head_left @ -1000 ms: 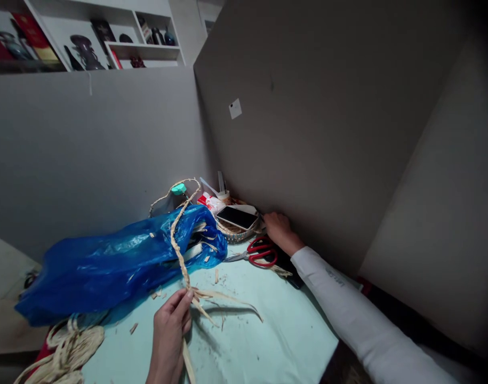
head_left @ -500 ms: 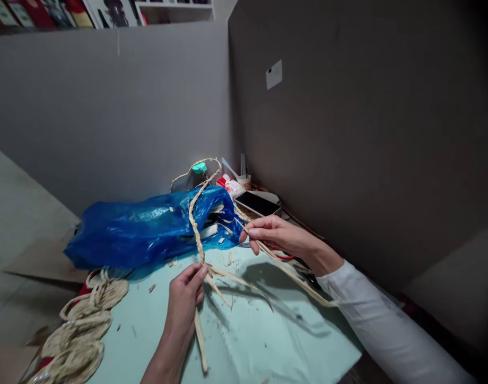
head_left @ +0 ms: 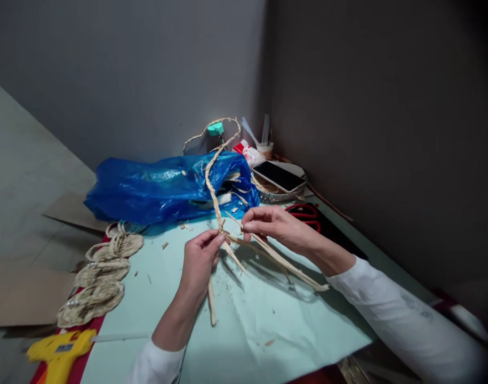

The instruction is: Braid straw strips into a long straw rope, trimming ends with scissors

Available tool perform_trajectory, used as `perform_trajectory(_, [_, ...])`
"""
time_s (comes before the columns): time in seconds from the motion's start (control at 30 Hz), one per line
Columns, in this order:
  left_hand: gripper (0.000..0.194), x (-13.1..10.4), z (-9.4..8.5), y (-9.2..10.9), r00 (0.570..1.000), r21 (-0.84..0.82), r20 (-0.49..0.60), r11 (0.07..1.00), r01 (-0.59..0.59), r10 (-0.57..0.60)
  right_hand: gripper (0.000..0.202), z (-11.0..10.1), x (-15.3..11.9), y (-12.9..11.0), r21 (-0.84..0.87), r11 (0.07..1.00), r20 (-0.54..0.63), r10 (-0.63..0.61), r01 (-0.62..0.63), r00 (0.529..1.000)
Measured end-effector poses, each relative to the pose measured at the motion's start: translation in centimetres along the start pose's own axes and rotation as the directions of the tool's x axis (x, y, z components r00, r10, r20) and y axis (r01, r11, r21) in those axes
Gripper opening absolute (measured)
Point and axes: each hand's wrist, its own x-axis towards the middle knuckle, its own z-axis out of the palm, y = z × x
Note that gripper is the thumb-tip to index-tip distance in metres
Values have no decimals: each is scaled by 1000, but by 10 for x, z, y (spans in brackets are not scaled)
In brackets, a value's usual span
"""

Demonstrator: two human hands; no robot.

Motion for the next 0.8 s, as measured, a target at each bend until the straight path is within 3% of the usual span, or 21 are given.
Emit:
perform_trajectory(0.13, [32,-2,4,3,1000,-14,9,1000,8,-8,18,9,1,3,-68,998,0,2,-2,1000])
perform_trajectory(0.33, [25,-5,7,5,999,-60,53,998,6,-3,14,29,3,13,-252,968,-192,-45,-5,980])
perform_trajectory(0.53, [22,-4,7,3,995,-78,87,996,-41,47,13,38,1,16,-415,909,-281,-100,-27,955])
perform_trajectory(0.8, [22,-5,7,3,999,-125,-1,991,-47,48,15,37,-4,5,-551,831,-168,-203,79,965])
